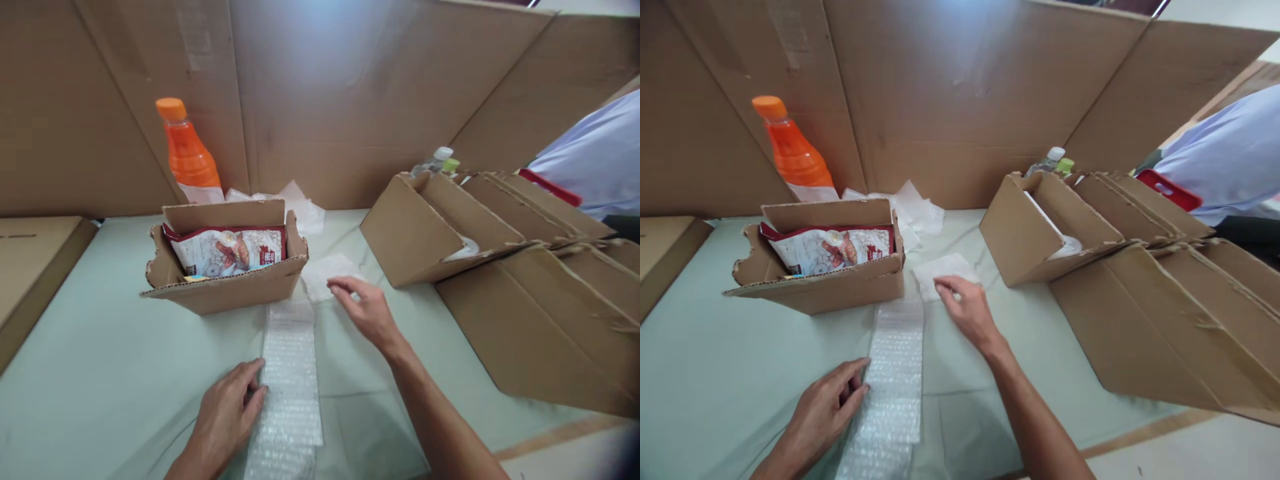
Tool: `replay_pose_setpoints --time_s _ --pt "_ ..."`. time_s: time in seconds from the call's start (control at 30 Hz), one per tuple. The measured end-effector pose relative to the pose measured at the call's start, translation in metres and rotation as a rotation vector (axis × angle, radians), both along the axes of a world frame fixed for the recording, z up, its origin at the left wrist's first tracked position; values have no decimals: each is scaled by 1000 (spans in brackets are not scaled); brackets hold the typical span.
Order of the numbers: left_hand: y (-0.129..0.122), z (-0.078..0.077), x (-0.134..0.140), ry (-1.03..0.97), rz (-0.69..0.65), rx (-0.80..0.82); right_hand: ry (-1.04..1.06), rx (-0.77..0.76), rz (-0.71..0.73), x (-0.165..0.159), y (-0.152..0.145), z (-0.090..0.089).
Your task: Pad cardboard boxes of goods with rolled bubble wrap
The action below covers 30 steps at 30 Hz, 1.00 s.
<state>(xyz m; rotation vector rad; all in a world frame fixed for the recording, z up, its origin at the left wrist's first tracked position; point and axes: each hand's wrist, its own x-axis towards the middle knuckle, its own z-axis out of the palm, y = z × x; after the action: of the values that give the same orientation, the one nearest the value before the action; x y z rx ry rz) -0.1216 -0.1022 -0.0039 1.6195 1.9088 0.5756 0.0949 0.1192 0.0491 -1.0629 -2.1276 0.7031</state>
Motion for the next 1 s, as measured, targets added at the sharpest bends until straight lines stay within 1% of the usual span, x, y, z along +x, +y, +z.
replay_pose_setpoints --time_s 0.07,0.17,0.23,0.3,0.37,0.43,0.5,0.57,0.63,0.7,0.73,0.83,0.9,0.93,1.0 --pt "-2 1 3 49 7 85 -32 50 16 13 -34 -16" --pt "-4 1 12 161 38 336 -57 128 51 11 -76 -32" --pt "-6 0 22 192 -9 441 -109 143 129 1 -95 -39" --pt "-9 -1 32 185 -117 430 -205 145 257 -11 -106 -45" --pt "-12 -1 40 184 -204 353 -320 144 402 -18 -106 -51" --pt "-14 0 44 180 -233 269 -425 143 487 -20 -97 -55" --pt "-15 2 45 164 -224 212 -491 153 470 -19 -79 -55" --pt "-14 4 44 143 -219 178 -524 165 387 -17 -62 -52" --pt "-14 5 43 140 -212 155 -515 186 282 -14 -54 -45" --pt "-15 6 43 140 -213 142 -468 215 219 -11 -60 -40" --pt "-16 6 43 138 -217 139 -441 229 215 -9 -67 -38" --pt "-17 6 44 132 -223 142 -428 249 317 -6 -92 -43" --pt "-17 7 44 136 -222 148 -463 233 371 -7 -102 -50" --pt "-16 7 43 141 -221 149 -475 219 365 -9 -102 -53" --pt "-14 7 40 140 -224 148 -464 192 286 -10 -100 -56"
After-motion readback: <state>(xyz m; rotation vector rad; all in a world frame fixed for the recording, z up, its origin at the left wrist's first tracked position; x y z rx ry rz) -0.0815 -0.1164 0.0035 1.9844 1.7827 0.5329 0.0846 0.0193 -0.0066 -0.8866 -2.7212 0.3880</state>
